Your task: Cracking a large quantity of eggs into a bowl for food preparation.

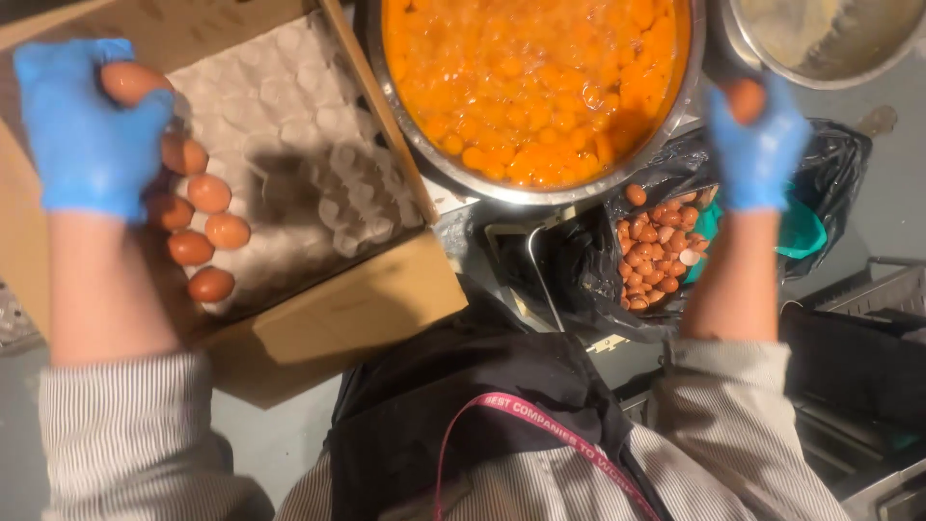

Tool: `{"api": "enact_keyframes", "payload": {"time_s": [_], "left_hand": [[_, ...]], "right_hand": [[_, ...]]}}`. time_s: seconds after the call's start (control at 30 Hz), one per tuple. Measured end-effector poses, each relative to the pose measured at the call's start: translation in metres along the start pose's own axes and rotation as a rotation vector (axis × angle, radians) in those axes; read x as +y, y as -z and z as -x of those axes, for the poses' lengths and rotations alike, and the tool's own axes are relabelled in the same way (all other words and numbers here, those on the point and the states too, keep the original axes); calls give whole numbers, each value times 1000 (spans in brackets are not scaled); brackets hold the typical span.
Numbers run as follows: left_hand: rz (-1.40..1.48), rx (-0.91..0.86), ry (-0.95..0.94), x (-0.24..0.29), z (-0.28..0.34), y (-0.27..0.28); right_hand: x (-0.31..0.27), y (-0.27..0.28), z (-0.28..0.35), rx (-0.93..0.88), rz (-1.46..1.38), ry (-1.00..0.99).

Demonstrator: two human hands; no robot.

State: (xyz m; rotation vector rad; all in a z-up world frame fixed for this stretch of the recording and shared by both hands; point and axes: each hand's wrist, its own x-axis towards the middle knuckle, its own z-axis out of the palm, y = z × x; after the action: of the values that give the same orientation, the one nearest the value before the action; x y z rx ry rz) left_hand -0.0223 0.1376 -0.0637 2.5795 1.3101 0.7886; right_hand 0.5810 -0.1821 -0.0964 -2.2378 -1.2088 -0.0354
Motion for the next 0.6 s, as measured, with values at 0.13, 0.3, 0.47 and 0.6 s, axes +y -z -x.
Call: {"api": "enact_keyframes", "payload": {"time_s": [0.13, 0.3, 0.47, 0.6], "left_hand": [[516, -76, 138, 113, 3, 33], [848, -158, -92, 233, 19, -15], [1162, -425, -6, 277, 32, -71], [898, -435, 7, 195, 13, -36]], "right_hand": [[6, 57, 40, -39, 604, 78], [-127, 34, 64, -119, -49, 121], [-216, -33, 82, -100, -194, 491], [-140, -69, 67, -58, -261, 304]]}}
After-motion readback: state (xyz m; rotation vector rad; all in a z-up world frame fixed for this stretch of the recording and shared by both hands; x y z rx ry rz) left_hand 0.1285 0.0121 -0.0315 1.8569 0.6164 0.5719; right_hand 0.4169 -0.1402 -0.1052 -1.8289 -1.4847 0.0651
